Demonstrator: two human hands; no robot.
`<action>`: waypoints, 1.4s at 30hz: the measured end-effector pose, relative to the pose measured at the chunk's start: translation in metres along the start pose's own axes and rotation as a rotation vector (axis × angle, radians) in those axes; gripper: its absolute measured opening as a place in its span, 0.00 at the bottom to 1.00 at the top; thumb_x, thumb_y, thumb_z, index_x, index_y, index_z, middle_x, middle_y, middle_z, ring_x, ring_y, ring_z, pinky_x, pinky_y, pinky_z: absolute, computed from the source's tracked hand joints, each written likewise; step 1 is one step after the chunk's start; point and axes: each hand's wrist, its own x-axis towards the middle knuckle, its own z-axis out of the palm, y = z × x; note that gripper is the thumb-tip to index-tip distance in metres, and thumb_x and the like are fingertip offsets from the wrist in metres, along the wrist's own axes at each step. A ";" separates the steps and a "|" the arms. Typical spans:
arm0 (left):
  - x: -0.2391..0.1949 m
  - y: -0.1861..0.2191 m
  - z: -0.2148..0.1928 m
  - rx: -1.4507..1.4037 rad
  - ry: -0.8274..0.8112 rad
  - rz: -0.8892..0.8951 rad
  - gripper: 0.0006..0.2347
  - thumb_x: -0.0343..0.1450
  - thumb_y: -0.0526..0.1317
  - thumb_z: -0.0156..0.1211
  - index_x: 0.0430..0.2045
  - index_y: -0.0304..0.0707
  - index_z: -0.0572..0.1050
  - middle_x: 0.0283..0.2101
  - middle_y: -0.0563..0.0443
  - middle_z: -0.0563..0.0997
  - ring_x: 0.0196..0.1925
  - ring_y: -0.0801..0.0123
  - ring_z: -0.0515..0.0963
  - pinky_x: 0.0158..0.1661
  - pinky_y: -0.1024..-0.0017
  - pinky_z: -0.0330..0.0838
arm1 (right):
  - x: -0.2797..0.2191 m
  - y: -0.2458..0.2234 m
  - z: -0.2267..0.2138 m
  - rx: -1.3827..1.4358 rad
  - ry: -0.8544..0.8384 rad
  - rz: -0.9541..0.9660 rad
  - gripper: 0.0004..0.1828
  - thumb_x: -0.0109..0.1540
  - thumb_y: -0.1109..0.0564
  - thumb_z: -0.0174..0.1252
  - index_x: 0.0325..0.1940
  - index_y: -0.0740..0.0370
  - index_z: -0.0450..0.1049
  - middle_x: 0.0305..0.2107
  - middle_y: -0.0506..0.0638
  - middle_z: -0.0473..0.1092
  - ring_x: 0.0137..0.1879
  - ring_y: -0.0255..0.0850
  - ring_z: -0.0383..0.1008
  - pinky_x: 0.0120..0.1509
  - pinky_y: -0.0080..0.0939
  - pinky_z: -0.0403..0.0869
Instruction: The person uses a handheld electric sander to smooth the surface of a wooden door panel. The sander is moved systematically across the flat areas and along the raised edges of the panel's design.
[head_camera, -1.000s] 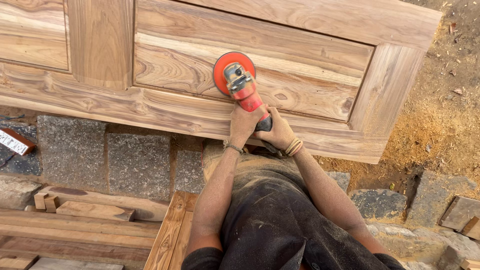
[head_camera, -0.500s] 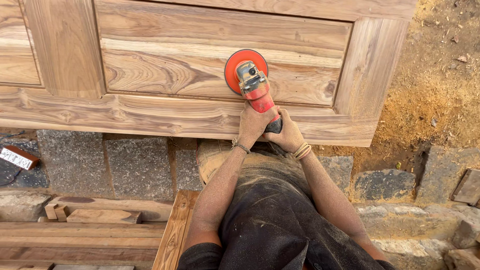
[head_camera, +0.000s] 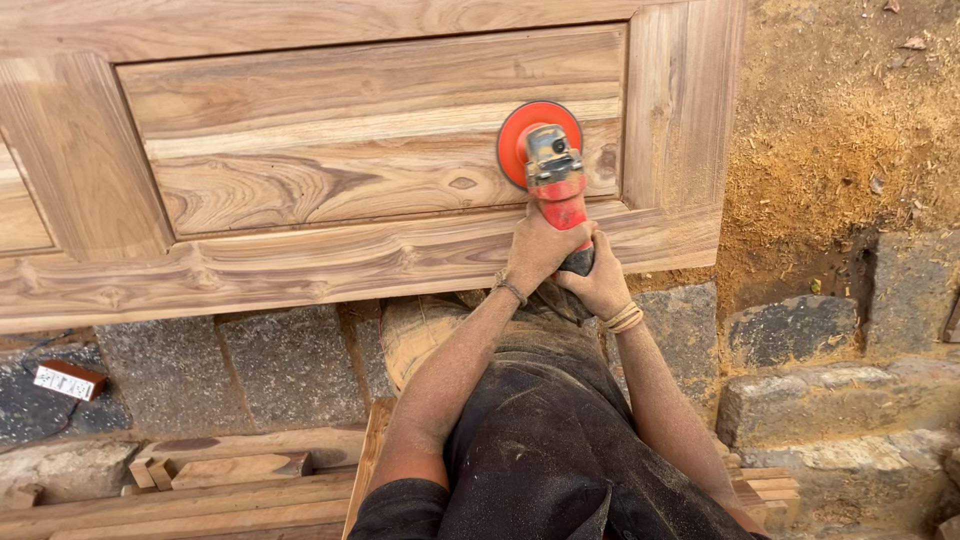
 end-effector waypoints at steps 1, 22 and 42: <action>0.003 0.004 0.009 0.019 -0.048 -0.008 0.41 0.57 0.59 0.70 0.51 0.17 0.65 0.41 0.28 0.83 0.45 0.43 0.86 0.45 0.59 0.81 | -0.002 0.004 -0.006 0.030 0.020 0.020 0.44 0.48 0.47 0.72 0.62 0.65 0.63 0.47 0.58 0.74 0.52 0.46 0.78 0.56 0.46 0.76; 0.008 0.008 -0.030 0.136 -0.071 -0.027 0.39 0.56 0.60 0.71 0.46 0.17 0.67 0.37 0.27 0.83 0.43 0.40 0.86 0.44 0.57 0.81 | 0.003 -0.021 0.024 0.124 0.016 0.006 0.44 0.51 0.50 0.70 0.67 0.63 0.60 0.51 0.55 0.72 0.58 0.44 0.74 0.63 0.45 0.72; -0.045 -0.136 -0.367 -0.139 0.287 -0.218 0.26 0.59 0.50 0.71 0.46 0.32 0.73 0.37 0.39 0.86 0.41 0.55 0.87 0.45 0.61 0.81 | 0.048 -0.204 0.316 -0.145 -0.423 -0.030 0.49 0.47 0.42 0.71 0.64 0.63 0.59 0.43 0.62 0.77 0.49 0.51 0.81 0.56 0.48 0.79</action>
